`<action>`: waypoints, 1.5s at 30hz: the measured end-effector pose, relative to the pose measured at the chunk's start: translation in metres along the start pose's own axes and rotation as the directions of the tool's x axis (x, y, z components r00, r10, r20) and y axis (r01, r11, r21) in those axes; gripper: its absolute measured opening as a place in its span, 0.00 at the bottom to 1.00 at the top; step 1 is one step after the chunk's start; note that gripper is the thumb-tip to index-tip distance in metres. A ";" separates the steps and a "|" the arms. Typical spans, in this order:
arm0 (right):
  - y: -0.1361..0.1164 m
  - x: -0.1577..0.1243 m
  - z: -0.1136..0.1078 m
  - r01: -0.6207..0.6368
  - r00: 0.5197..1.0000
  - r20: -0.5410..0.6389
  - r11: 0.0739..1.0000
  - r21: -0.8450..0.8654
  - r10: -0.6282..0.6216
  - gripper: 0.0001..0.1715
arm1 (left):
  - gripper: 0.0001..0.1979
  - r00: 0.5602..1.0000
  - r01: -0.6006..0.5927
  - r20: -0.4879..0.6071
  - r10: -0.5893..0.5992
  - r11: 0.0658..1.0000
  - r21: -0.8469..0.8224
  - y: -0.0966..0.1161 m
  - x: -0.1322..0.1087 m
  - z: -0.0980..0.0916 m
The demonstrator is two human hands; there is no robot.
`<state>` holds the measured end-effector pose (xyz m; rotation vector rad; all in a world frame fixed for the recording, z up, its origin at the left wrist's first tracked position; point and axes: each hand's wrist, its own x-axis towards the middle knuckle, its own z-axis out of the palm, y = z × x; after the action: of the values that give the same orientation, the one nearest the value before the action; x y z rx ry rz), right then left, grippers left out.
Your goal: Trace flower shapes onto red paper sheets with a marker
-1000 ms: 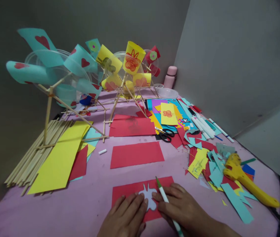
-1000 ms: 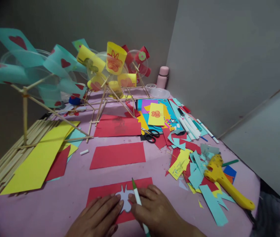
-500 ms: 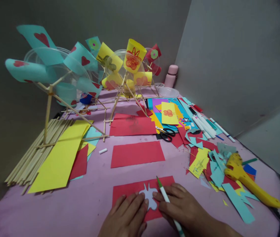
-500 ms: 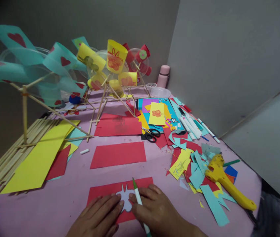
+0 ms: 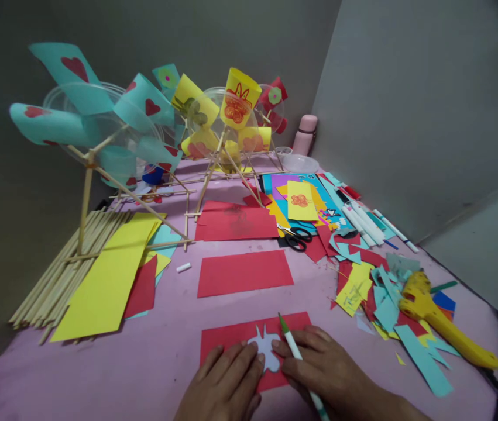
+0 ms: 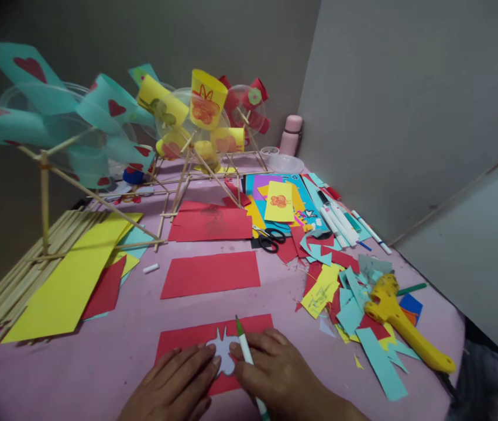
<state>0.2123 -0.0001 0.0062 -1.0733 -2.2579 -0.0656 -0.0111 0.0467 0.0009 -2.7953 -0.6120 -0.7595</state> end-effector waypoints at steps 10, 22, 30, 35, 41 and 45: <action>-0.004 -0.003 0.006 0.020 1.000 -0.023 1.000 0.015 -0.020 0.17 | 0.14 0.998 0.041 0.044 -0.037 0.994 -0.101 -0.002 0.002 -0.009; -0.002 -0.012 0.014 0.011 1.000 -0.026 0.999 0.042 -0.010 0.18 | 0.14 0.940 0.334 0.171 -0.294 0.894 -0.300 0.010 0.015 -0.008; 0.000 -0.010 0.015 -0.006 1.000 -0.007 0.997 0.072 0.007 0.16 | 0.21 0.993 0.113 -0.025 -0.112 0.993 0.032 0.019 0.018 0.004; -0.001 -0.002 0.003 -0.036 0.999 0.013 0.995 0.091 0.035 0.09 | 0.20 0.998 0.064 0.004 -0.064 0.998 0.025 0.019 0.020 0.003; 0.000 0.011 -0.005 -0.051 0.983 0.182 0.996 0.067 0.038 0.10 | 0.20 0.999 0.036 0.017 -0.037 0.997 0.074 0.018 0.017 0.006; 0.002 0.011 0.002 -0.107 0.981 0.169 0.993 0.049 0.097 0.09 | 0.22 0.999 0.025 0.032 -0.029 0.994 0.105 0.018 0.007 0.012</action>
<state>0.2075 0.0095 0.0100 -1.2007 -2.3319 0.1363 0.0077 0.0367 -0.0070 -2.7145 -0.6761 -0.6666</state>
